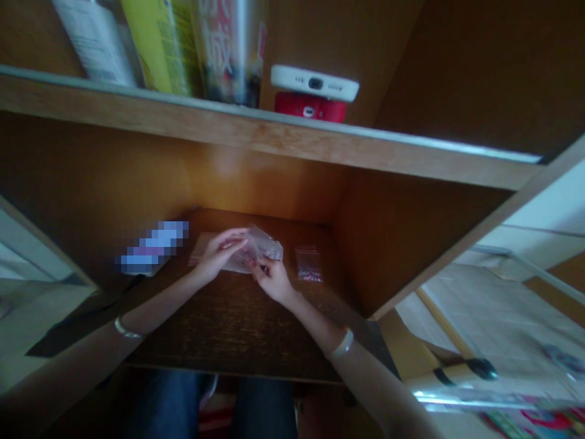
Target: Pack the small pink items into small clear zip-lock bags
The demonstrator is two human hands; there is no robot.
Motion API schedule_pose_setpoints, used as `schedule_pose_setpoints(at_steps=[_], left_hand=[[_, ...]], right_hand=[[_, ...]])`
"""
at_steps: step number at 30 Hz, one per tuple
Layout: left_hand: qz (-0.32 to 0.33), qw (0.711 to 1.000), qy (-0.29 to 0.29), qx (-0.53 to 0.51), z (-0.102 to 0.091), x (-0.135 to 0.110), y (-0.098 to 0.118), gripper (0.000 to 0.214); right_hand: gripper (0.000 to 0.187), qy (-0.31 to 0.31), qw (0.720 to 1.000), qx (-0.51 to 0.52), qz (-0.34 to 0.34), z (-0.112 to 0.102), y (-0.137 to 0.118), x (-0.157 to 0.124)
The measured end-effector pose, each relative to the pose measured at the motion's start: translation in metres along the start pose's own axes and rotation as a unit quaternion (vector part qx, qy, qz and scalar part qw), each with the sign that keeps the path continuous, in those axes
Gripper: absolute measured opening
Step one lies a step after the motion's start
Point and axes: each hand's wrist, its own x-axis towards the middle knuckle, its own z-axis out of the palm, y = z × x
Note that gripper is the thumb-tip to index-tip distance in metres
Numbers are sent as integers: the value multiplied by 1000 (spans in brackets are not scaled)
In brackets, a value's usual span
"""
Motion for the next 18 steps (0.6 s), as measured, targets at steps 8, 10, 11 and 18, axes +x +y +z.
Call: schedule_pose_setpoints(at_steps=[8, 10, 11, 18], left_hand=[[21, 988, 56, 145, -52, 1, -7, 35], [39, 973, 94, 209, -68, -2, -13, 30], [37, 964, 104, 240, -75, -3, -17, 29], [-26, 906, 119, 405, -92, -7, -41, 47]], right_hand=[[9, 57, 993, 97, 47, 33, 4, 30], [15, 46, 993, 85, 63, 46, 4, 44], [20, 32, 995, 66, 68, 52, 4, 50], [23, -31, 997, -55, 45, 79, -1, 66]])
